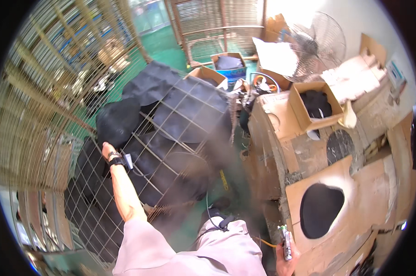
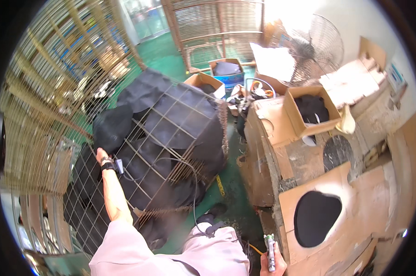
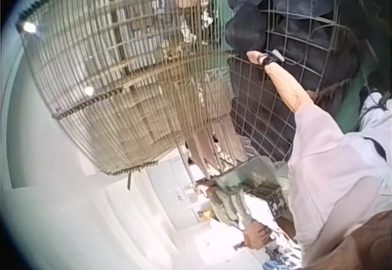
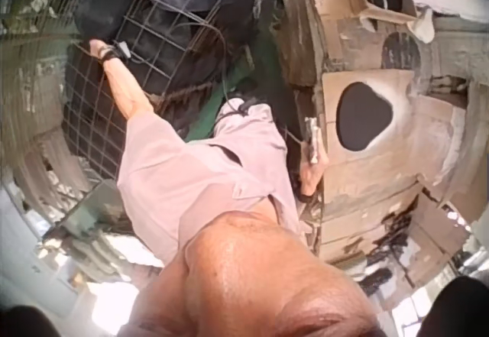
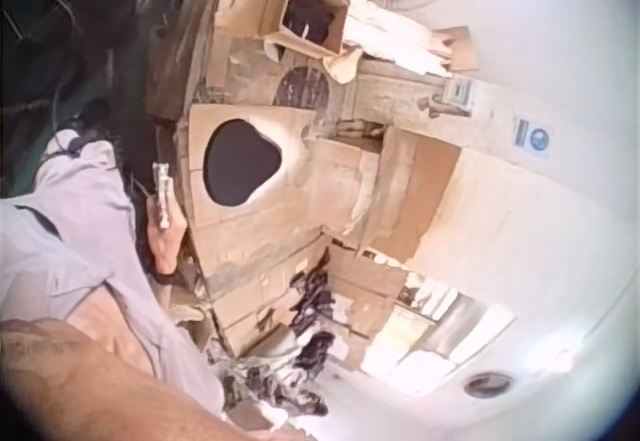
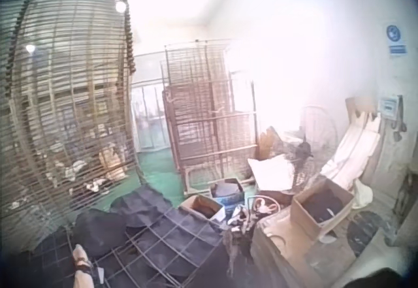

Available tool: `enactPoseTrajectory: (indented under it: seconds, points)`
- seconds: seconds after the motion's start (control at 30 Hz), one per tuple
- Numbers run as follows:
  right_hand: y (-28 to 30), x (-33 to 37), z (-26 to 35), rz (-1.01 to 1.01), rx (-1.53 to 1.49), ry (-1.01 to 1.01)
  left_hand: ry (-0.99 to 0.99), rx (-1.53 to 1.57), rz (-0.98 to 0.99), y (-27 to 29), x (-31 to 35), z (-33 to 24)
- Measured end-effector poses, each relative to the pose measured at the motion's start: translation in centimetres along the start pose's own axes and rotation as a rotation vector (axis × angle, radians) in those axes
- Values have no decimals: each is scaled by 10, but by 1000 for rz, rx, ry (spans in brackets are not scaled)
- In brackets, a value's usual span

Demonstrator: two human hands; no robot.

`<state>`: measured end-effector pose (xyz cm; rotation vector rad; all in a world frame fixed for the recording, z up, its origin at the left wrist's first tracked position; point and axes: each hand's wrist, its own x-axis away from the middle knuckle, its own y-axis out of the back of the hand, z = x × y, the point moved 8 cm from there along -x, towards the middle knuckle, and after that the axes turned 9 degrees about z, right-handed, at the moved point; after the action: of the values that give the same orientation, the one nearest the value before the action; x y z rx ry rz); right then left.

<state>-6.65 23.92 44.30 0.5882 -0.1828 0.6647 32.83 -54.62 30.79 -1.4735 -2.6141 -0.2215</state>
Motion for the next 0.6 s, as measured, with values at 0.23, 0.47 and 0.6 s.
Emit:
enactPoseTrajectory:
  seconds: [0.23,0.47,0.6]
  points:
    - [46,48,-33,-416,83,26,-720,-841,135,-77,164,-97]
    - [68,122,-72,-690,-96,-212,-522,-36,1727,-191,573,-65]
    - [97,181,-73,-925,31,-209,-323,-376,2275,-127,746,25]
